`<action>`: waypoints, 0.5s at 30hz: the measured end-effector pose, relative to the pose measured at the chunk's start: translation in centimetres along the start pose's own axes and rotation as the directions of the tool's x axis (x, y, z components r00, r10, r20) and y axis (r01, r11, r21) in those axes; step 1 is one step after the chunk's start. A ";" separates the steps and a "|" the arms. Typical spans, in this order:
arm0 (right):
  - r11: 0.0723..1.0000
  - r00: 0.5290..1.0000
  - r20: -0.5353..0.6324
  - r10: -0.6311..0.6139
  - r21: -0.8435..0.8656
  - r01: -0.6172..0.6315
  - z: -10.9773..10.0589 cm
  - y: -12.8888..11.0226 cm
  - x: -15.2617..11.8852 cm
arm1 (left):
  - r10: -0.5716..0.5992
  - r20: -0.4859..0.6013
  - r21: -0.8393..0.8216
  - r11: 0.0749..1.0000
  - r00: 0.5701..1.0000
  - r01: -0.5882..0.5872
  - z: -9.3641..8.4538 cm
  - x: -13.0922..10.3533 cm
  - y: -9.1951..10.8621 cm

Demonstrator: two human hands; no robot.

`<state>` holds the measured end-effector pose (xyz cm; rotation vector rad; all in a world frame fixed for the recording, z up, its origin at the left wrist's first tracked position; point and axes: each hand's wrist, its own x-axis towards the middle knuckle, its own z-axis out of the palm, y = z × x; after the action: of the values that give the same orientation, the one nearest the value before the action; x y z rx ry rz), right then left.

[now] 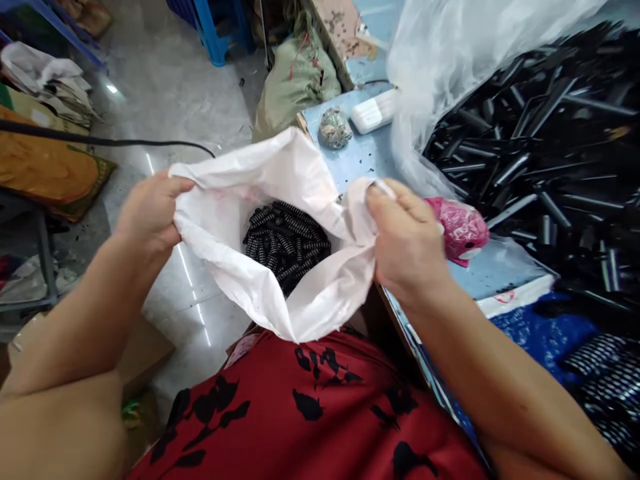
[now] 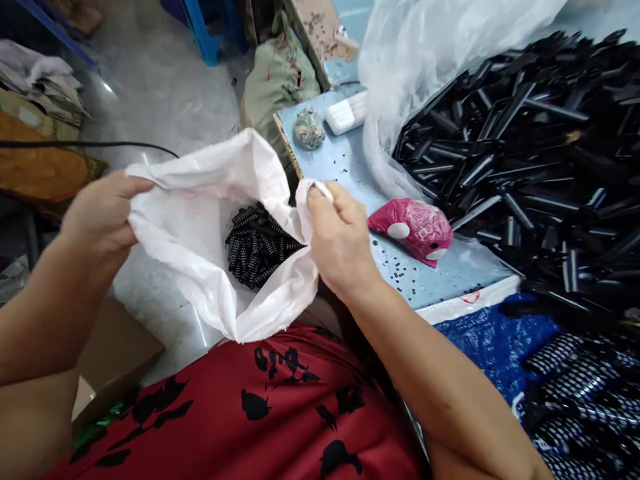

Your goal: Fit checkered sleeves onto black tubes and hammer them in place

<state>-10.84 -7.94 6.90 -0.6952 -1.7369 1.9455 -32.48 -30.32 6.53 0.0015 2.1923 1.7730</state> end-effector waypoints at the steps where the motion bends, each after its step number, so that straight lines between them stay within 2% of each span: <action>1: 1.000 1.000 -0.001 -0.026 -0.005 0.026 -0.3 -0.7 -0.3 | 0.019 0.011 0.003 1.000 1.000 -0.019 0.1 -0.5 0.9; 4: 0.994 0.991 -0.095 -0.093 -0.062 0.087 -1.2 -0.9 -0.4 | 0.075 -0.019 0.031 0.997 0.997 -0.074 0.4 -1.2 2.1; 6: 0.978 0.969 -0.185 -0.165 -0.158 0.136 -2.0 0.7 0.3 | 0.094 -0.024 0.025 0.995 0.995 -0.094 0.6 -0.8 0.8; 7: 0.959 0.958 -0.194 -0.210 -0.231 0.163 -2.5 2.0 0.6 | 0.069 -0.008 0.025 0.997 0.998 -0.069 0.8 -0.3 -0.4; 8: 0.934 0.954 -0.179 -0.242 -0.309 0.179 -3.0 3.4 0.9 | 0.016 0.024 0.027 0.999 1.000 -0.017 0.9 0.3 -1.8; 9: 0.893 0.963 -0.116 -0.245 -0.413 0.178 -3.5 4.7 1.2 | -0.062 0.056 0.052 0.997 0.996 0.059 1.0 0.8 -3.4; 11: 0.775 0.965 -0.003 -0.261 -0.597 0.207 -4.4 6.9 1.3 | -0.179 0.111 0.093 0.981 0.978 0.169 1.0 1.8 -6.2; 13: 0.678 0.960 0.046 -0.278 -0.699 0.230 -5.0 8.0 1.1 | -0.153 0.122 0.118 0.983 0.981 0.139 0.4 2.2 -8.0; 15: 0.616 0.954 0.034 -0.296 -0.757 0.218 -5.3 7.9 0.5 | -0.044 0.086 0.206 0.978 0.995 0.026 -0.5 1.8 -8.4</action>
<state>-7.85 -4.37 -1.40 -0.7173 -2.4307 0.9052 -32.62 -32.40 -1.83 0.0881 2.2837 1.4913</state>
